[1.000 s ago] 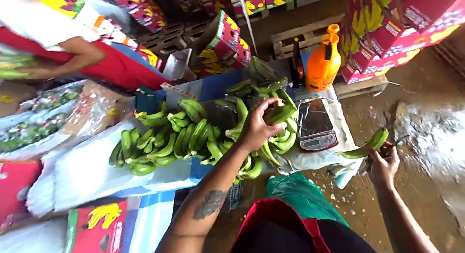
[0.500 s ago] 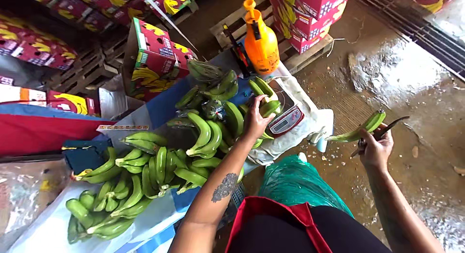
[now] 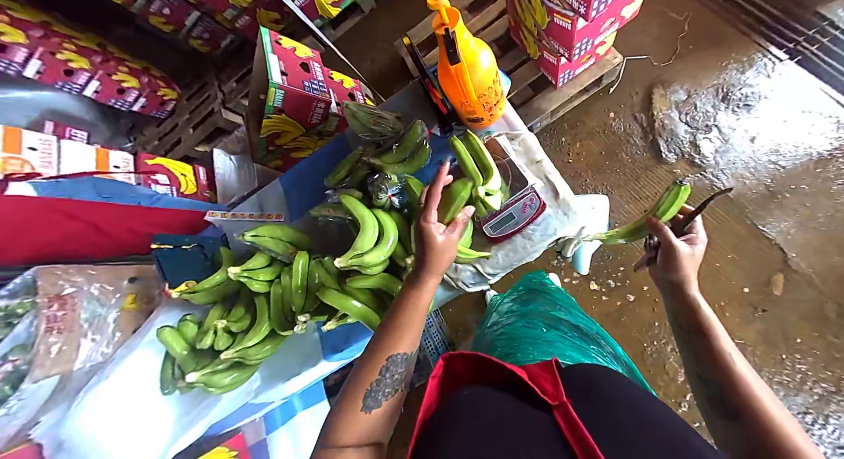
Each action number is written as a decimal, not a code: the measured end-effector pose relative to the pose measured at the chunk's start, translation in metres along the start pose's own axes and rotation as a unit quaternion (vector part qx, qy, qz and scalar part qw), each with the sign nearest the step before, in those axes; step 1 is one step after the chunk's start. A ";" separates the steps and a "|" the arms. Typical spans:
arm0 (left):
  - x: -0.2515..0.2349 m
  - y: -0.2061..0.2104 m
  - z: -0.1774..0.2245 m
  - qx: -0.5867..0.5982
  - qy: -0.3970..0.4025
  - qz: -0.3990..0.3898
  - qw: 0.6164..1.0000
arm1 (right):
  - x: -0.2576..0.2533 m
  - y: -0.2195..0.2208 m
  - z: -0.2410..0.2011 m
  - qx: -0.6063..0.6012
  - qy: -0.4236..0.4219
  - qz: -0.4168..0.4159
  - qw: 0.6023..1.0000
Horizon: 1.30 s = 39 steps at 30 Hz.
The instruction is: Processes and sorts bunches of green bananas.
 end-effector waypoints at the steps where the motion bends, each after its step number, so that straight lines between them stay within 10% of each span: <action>1: 0.002 -0.008 0.005 -0.001 0.007 0.020 1.000 | -0.001 0.001 0.000 -0.002 0.000 -0.002 1.000; 11: -0.017 -0.028 -0.005 0.020 -0.133 0.026 0.991 | -0.004 -0.018 0.003 -0.003 0.015 0.010 1.000; 39: 0.033 -0.035 -0.031 0.104 -0.090 0.056 0.989 | 0.011 0.013 0.005 -0.027 0.027 -0.007 0.999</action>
Point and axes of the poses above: each hand's wrist, its own x-axis away from the middle knuckle, its own y-axis out of the palm, z = x × y, the point moved 10 cm from there along -x, towards the middle knuckle, and after that the axes turned 9 degrees about -y, right-handed, at the moved point
